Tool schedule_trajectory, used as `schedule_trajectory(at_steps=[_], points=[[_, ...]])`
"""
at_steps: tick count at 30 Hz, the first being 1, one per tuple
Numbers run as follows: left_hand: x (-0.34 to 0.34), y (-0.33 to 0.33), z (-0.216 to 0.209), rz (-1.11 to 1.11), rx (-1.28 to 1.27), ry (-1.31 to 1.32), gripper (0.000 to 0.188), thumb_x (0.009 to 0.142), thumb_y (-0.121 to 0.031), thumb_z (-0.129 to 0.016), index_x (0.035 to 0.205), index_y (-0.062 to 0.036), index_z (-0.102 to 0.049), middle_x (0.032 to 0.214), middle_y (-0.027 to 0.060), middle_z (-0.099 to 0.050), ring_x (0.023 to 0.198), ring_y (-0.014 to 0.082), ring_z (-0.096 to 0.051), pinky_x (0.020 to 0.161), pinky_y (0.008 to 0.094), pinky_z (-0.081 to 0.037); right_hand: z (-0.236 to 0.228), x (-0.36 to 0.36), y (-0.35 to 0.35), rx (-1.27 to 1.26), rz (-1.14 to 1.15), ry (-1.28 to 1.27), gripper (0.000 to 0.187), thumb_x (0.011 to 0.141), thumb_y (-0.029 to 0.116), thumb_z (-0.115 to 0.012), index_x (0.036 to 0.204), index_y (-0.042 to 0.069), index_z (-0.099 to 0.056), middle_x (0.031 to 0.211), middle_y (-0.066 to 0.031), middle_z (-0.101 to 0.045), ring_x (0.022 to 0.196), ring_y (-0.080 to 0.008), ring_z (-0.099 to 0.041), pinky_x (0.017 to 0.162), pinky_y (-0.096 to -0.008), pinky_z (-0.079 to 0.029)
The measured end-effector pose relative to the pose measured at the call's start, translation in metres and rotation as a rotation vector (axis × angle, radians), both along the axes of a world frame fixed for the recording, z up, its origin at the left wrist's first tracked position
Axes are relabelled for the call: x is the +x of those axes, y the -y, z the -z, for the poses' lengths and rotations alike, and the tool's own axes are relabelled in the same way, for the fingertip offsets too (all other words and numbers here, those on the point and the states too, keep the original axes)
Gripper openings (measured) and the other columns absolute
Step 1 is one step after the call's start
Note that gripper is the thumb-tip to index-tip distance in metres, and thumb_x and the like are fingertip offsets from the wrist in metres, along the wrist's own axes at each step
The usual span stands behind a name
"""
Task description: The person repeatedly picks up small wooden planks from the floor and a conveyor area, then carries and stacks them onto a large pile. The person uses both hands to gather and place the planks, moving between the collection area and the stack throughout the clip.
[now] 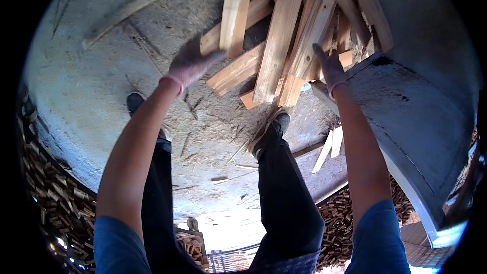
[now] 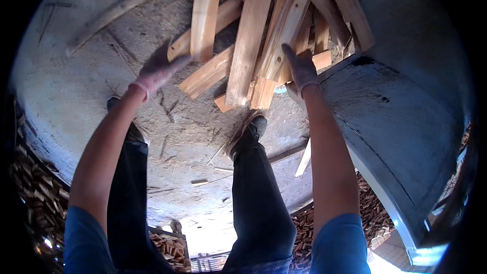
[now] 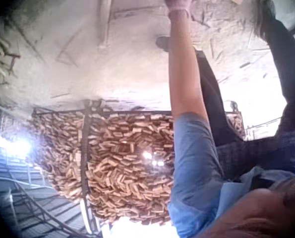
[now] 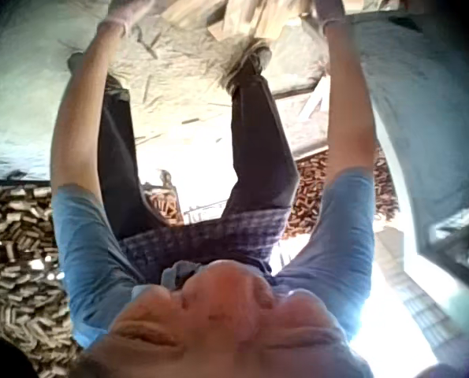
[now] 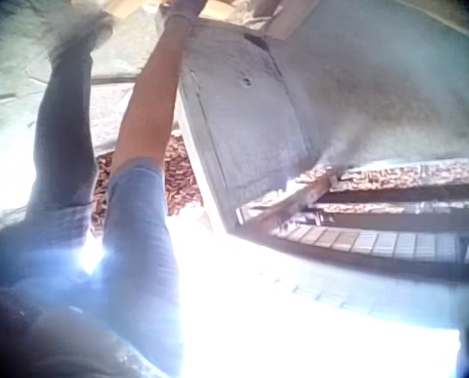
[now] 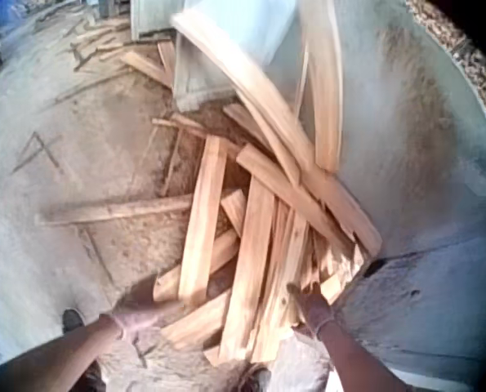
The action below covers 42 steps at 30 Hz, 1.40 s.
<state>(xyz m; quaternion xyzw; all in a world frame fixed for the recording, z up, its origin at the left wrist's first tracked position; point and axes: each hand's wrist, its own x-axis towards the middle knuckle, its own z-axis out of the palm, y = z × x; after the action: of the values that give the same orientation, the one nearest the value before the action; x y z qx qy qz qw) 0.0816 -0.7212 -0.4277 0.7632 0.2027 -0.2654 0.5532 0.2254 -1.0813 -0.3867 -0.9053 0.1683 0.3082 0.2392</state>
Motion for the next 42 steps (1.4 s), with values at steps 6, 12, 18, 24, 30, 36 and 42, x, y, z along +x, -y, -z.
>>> schedule_trajectory(at_steps=[6, 12, 18, 24, 30, 36, 42], points=[[0.066, 0.035, 0.058, 0.091, 0.224, -0.221, 0.101, 0.08, -0.075, -0.065, 0.142, 0.0031, -0.051, 0.134, 0.022, -0.062, 0.126, 0.0303, -0.058, 0.108, 0.039, -0.042, 0.055, -0.007, 0.017, 0.047, 0.155, -0.016, 0.099, 0.077, 0.072, -0.072, 0.128, -0.011, -0.056, 0.116, -0.0215, -0.067, 0.112, -0.0305, -0.063, 0.099, -0.0347, -0.047], [0.055, 0.076, 0.047, -0.122, -0.223, -0.192, 0.097, 0.079, -0.072, -0.07, 0.143, -0.0016, -0.052, 0.137, 0.0191, -0.06, 0.128, 0.031, -0.056, 0.111, 0.0389, -0.04, 0.083, -0.07, -0.044, 0.298, 0.385, -0.298, 0.126, 0.076, 0.08, -0.067, 0.152, -0.012, -0.025, 0.146, -0.0278, -0.048, 0.139, -0.0319, -0.045, 0.114, -0.0388, -0.036], [0.054, 0.061, 0.055, -0.035, -0.329, -0.176, 0.094, 0.078, -0.065, -0.076, 0.141, 0.0011, -0.053, 0.138, 0.0199, -0.058, 0.131, 0.0295, -0.054, 0.111, 0.0402, -0.039, 0.078, -0.052, -0.031, 0.745, 0.395, -0.255, 0.068, 0.092, 0.048, -0.072, 0.139, 0.002, -0.054, 0.134, -0.0049, -0.059, 0.12, -0.0117, -0.058, 0.098, -0.0273, -0.05], [0.068, 0.081, 0.028, -0.158, -0.413, -0.03, 0.1, 0.075, -0.051, -0.085, 0.148, -0.0004, -0.041, 0.14, 0.0177, -0.055, 0.131, 0.0263, -0.052, 0.111, 0.0388, -0.042, 0.072, -0.05, -0.049, 0.967, 0.57, -0.126, 0.054, 0.093, 0.037, -0.072, 0.131, 0.001, -0.063, 0.121, -0.0048, -0.065, 0.109, -0.0109, -0.06, 0.097, -0.0269, -0.048], [0.039, 0.082, -0.057, -0.062, -0.372, -0.134, 0.114, 0.063, -0.032, -0.095, 0.149, -0.0034, -0.025, 0.137, 0.0167, -0.055, 0.128, 0.0285, -0.054, 0.111, 0.0385, -0.045, -0.01, -0.075, -0.061, 0.656, 0.468, -0.229, 0.061, 0.085, 0.059, -0.072, 0.111, 0.004, -0.067, 0.084, 0.0048, -0.052, 0.072, -0.0076, -0.047, 0.063, -0.0236, -0.039], [-0.017, 0.058, -0.205, -0.361, -0.735, -0.314, 0.112, 0.066, -0.029, -0.095, 0.149, -0.004, -0.024, 0.137, 0.017, -0.052, 0.128, 0.0277, -0.054, 0.105, 0.0401, -0.05, -0.141, -0.119, -0.091, 0.736, 0.56, -0.454, 0.082, 0.085, 0.058, -0.073, 0.132, -0.007, -0.054, 0.106, -0.0085, -0.066, 0.1, -0.0159, -0.063, 0.087, -0.0285, -0.053], [-0.112, 0.038, -0.315, -0.567, -0.713, -0.695, 0.092, 0.081, -0.024, -0.083, 0.148, -0.0011, -0.025, 0.134, 0.0149, -0.052, 0.123, 0.0242, -0.055, 0.103, 0.0391, -0.05, -0.249, -0.158, -0.132, 0.502, 0.342, -0.842, 0.07, 0.09, 0.051, -0.072, 0.126, -0.008, -0.06, 0.106, -0.0102, -0.068, 0.093, -0.0166, -0.061, 0.084, -0.0308, -0.051]])
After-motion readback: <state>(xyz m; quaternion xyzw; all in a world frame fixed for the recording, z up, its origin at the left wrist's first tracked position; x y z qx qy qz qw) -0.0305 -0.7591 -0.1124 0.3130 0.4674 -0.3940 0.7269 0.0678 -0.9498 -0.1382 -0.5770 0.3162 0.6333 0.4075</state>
